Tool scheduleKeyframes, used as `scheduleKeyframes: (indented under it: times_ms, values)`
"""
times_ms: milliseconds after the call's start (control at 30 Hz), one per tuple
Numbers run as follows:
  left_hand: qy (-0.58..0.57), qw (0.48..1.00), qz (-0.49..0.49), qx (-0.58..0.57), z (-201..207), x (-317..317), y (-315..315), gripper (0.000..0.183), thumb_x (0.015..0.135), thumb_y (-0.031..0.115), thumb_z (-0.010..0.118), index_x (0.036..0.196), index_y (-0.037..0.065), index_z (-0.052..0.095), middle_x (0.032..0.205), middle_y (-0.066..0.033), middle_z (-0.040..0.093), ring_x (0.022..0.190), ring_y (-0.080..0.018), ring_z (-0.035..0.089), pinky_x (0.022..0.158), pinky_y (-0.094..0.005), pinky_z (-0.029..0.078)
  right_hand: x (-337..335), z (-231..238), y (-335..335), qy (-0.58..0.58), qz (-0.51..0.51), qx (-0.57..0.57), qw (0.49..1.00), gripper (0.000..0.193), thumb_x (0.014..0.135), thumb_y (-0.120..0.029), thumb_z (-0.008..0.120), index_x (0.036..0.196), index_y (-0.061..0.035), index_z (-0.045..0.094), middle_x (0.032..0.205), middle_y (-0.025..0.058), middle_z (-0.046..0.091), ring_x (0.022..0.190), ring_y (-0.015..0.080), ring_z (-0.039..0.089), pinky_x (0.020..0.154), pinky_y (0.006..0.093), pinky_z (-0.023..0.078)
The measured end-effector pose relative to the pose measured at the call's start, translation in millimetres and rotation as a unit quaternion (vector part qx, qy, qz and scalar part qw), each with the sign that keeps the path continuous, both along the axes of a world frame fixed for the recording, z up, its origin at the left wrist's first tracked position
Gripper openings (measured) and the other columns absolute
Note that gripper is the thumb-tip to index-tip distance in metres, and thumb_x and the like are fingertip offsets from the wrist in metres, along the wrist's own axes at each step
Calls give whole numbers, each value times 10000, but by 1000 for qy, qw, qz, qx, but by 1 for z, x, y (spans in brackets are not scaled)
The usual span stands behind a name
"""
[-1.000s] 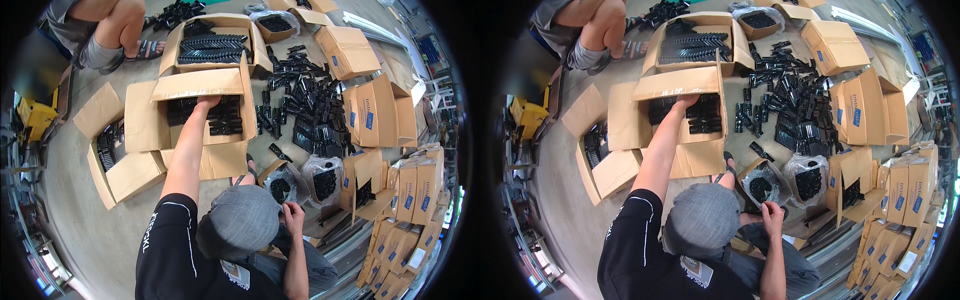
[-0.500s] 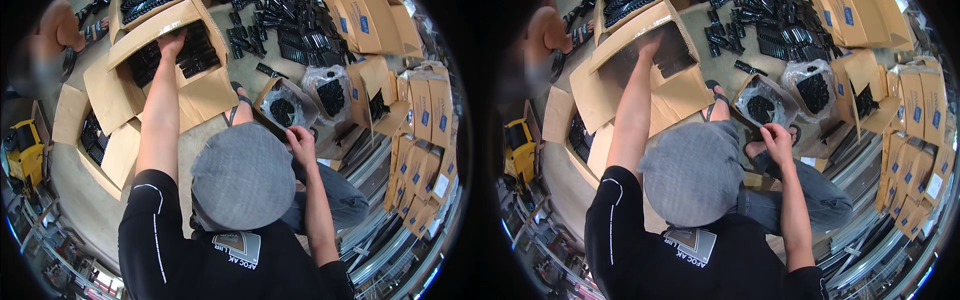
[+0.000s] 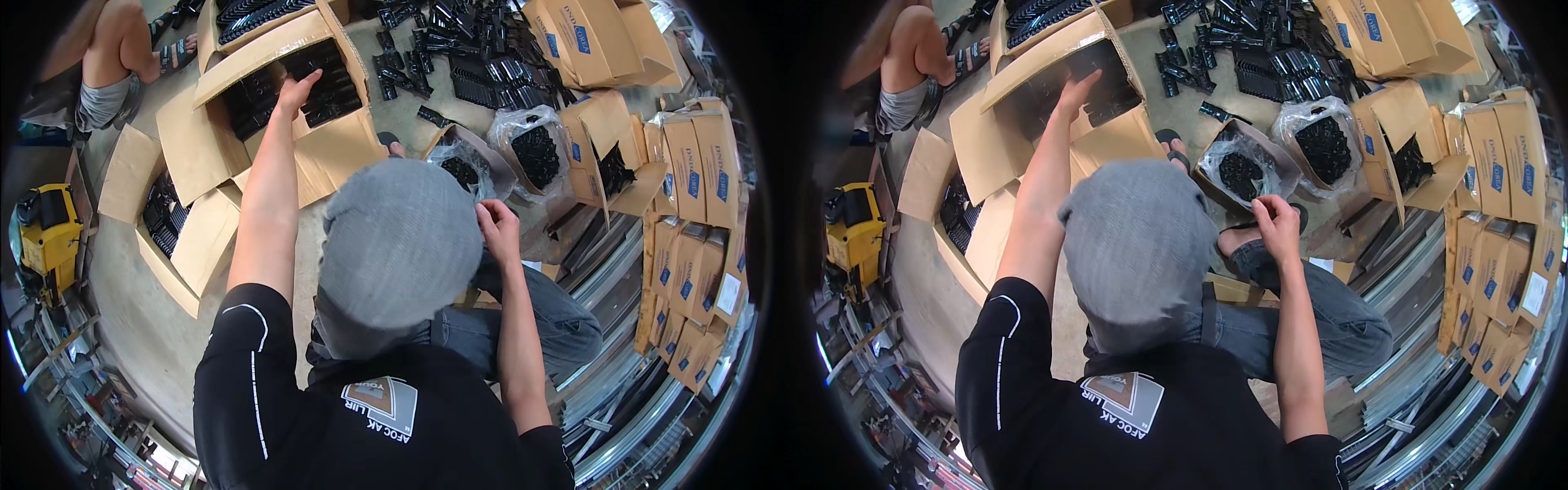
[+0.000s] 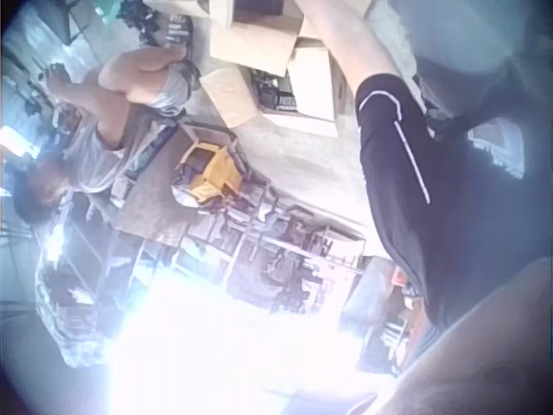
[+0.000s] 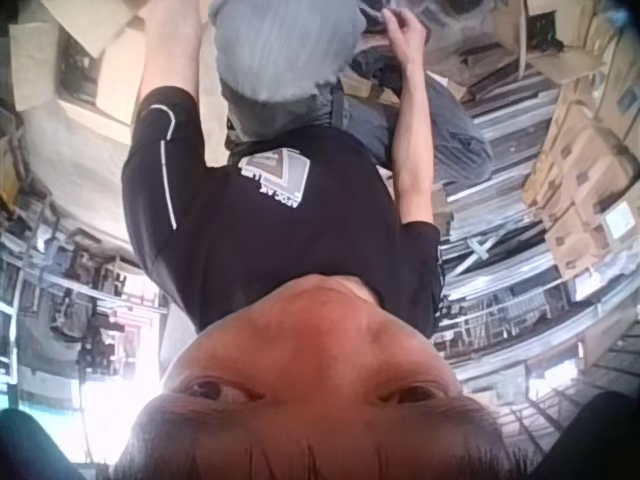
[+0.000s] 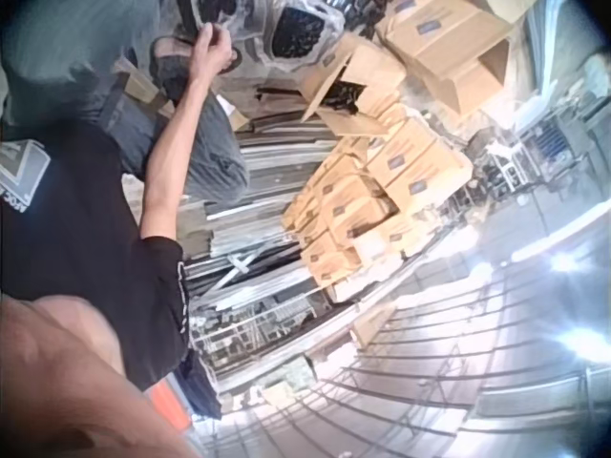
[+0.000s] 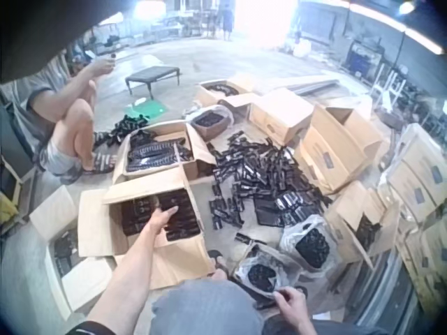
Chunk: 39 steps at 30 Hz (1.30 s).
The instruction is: The person assembles small black metal components by hand while sitting on the floor among several cardboard boxes containing parts.
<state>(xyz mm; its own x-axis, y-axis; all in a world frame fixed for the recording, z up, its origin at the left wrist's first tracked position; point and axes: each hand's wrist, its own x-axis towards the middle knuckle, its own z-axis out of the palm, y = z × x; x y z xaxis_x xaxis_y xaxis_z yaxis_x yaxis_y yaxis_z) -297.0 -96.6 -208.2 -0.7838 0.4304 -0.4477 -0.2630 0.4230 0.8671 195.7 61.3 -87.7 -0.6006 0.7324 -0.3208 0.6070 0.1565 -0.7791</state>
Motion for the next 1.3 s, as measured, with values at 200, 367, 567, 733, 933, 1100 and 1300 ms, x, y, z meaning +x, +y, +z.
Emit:
scheduleKeyframes:
  times_ms: [200,367,567,733,933,1100,1300]
  values:
    - [115,992,31,-30,-10,12,3,938,743,479,817,1405,-71,443,1361,-235,566,1255,-345,557,1047,-392,458,-5,1,4,40,-11,33,999,210,904,-196,700,945,10,696,725,54,670,670,91,590,634,276,483]
    - [25,985,34,-164,-30,9,-15,881,729,546,800,1313,-71,563,1294,-212,621,1198,-356,602,1014,-410,477,-15,-4,9,33,-26,46,998,223,911,-215,691,957,3,702,727,63,673,668,107,598,646,289,489]
    - [-184,983,12,-3,3,43,-10,637,835,476,736,1301,66,591,1248,-121,643,1150,-283,587,945,-542,443,-18,-13,12,15,-33,4,999,233,936,-226,670,970,4,693,760,55,671,706,119,594,660,289,477]
    - [-160,983,-75,-41,19,41,-25,595,857,495,708,1233,45,604,1217,-89,645,1112,-228,591,822,-454,500,-26,-7,5,24,-32,20,999,194,929,-227,673,955,-38,705,689,-2,631,601,67,559,581,259,454]
    - [-157,985,32,-68,51,56,-23,714,880,534,680,1342,8,543,1257,-207,593,1147,-297,580,858,-450,512,-14,-16,21,58,-76,34,995,186,909,-206,682,960,-27,698,749,60,670,673,119,621,650,305,498]
    - [-106,990,31,-90,65,44,-47,743,891,516,688,1376,-17,503,1396,-246,488,1128,-369,598,907,-426,511,-38,-28,39,39,3,155,987,185,883,-189,665,967,-25,669,924,151,650,898,352,633,795,435,510]
    - [-67,995,-57,38,184,70,-41,580,1006,404,563,1372,-41,491,1315,-204,607,1157,-279,630,981,-363,494,-38,-67,32,-233,119,147,954,469,779,-250,760,1154,-31,582,1165,215,559,1133,404,565,930,488,517]
